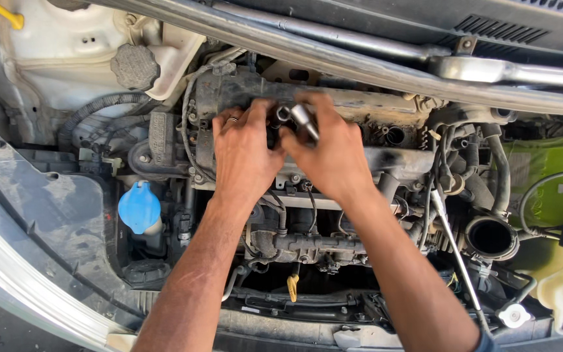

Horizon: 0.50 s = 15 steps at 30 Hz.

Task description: The person removes the ignition coils from the engine block by hand and then uses a T-handle socket wrench to unscrew and extract the spark plugs one at a time.

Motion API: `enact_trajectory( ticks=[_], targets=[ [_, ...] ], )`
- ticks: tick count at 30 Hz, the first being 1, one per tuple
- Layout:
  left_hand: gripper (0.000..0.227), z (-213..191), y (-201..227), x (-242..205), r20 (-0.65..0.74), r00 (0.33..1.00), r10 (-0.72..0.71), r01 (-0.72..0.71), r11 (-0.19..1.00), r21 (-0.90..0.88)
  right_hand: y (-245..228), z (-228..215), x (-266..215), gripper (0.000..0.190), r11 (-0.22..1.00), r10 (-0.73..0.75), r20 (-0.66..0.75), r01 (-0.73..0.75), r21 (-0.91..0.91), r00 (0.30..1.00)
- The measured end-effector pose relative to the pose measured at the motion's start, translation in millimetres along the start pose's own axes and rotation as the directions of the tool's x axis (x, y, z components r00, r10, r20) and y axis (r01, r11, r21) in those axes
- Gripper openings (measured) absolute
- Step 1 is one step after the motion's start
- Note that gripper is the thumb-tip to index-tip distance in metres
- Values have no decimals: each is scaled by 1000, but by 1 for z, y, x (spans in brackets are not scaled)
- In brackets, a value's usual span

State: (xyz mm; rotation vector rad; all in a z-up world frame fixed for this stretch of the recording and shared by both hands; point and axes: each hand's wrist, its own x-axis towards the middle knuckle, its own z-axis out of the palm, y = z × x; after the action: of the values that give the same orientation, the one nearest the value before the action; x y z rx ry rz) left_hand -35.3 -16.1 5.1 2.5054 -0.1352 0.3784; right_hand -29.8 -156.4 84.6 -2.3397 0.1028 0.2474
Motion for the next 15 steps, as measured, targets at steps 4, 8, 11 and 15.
enact_trajectory(
  ticks=[4, 8, 11, 15],
  targets=[
    [55, -13, 11, 5, 65, 998, -2, 2, 1000, -1, 19, 14, 38, 21, 976, -146, 98, 160, -149, 984],
    [30, -17, 28, 16, -19, 999, -49, 52, 974, 220, 11, 9, 42, 21, 958, -150, 116, 174, -230, 982],
    [21, -1, 24, 20, 42, 982, -184, 170, 959, 226, 9, 6, 36, 23, 965, -164, 64, 174, -196, 984],
    [23, 6, 22, 21, 11, 986, -168, 160, 956, 244, 10, 4, 22, 22, 965, -209, -40, 200, -168, 977]
  ],
)
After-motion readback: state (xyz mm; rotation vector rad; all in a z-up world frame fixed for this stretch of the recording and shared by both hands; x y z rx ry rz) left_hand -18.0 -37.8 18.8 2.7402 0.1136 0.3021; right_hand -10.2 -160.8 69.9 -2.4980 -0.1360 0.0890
